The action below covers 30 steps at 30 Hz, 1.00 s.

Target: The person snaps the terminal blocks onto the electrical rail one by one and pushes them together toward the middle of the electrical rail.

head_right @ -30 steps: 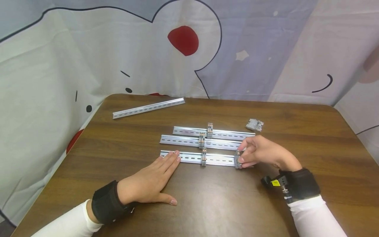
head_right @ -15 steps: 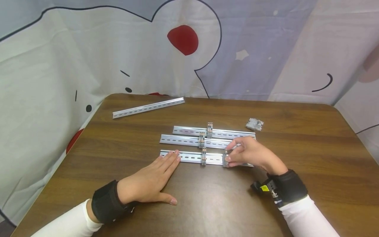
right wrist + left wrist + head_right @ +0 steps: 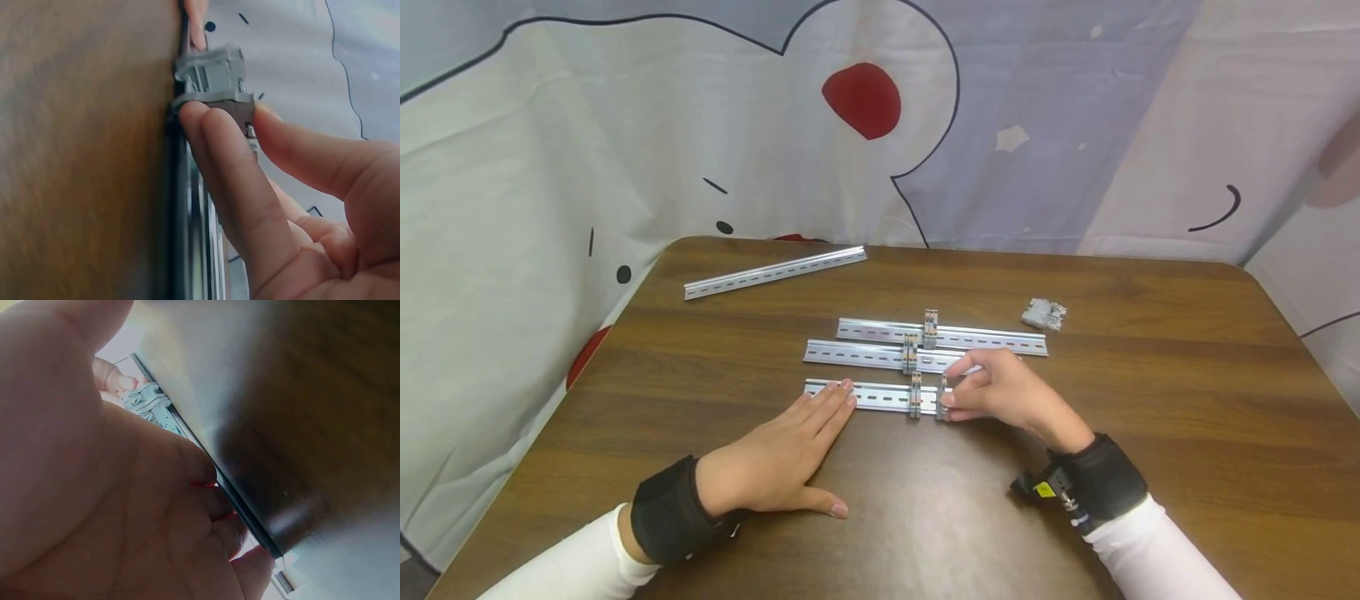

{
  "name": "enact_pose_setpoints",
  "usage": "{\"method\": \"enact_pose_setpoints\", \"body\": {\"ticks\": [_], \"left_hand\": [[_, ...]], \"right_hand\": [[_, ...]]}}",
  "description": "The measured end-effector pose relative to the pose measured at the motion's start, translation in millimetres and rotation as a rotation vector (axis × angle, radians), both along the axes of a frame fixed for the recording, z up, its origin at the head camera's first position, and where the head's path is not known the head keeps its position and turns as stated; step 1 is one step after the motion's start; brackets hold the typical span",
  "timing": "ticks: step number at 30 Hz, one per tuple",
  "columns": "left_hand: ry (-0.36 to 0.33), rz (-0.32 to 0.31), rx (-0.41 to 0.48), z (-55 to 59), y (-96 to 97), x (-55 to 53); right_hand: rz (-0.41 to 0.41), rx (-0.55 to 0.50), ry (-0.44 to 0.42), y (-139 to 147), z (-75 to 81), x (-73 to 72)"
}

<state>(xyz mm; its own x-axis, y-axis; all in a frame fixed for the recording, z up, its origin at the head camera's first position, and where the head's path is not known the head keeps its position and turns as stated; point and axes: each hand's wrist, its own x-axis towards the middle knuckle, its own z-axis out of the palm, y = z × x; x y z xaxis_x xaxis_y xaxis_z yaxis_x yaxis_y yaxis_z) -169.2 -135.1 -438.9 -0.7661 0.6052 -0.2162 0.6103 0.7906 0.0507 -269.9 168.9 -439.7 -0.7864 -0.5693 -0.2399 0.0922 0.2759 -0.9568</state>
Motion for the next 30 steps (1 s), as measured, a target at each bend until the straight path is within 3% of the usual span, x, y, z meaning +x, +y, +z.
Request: {"method": "enact_pose_setpoints", "body": {"ticks": [12,30], "left_hand": [[0.004,0.003,-0.001,1.2,-1.1,0.1],[-0.005,-0.005,0.007,0.4,-0.3,-1.0]], "right_hand": [[-0.013,-0.080,0.045,-19.0,-8.4,4.8],[-0.029,-0.033,0.058,-20.8,-12.6,6.6]]}}
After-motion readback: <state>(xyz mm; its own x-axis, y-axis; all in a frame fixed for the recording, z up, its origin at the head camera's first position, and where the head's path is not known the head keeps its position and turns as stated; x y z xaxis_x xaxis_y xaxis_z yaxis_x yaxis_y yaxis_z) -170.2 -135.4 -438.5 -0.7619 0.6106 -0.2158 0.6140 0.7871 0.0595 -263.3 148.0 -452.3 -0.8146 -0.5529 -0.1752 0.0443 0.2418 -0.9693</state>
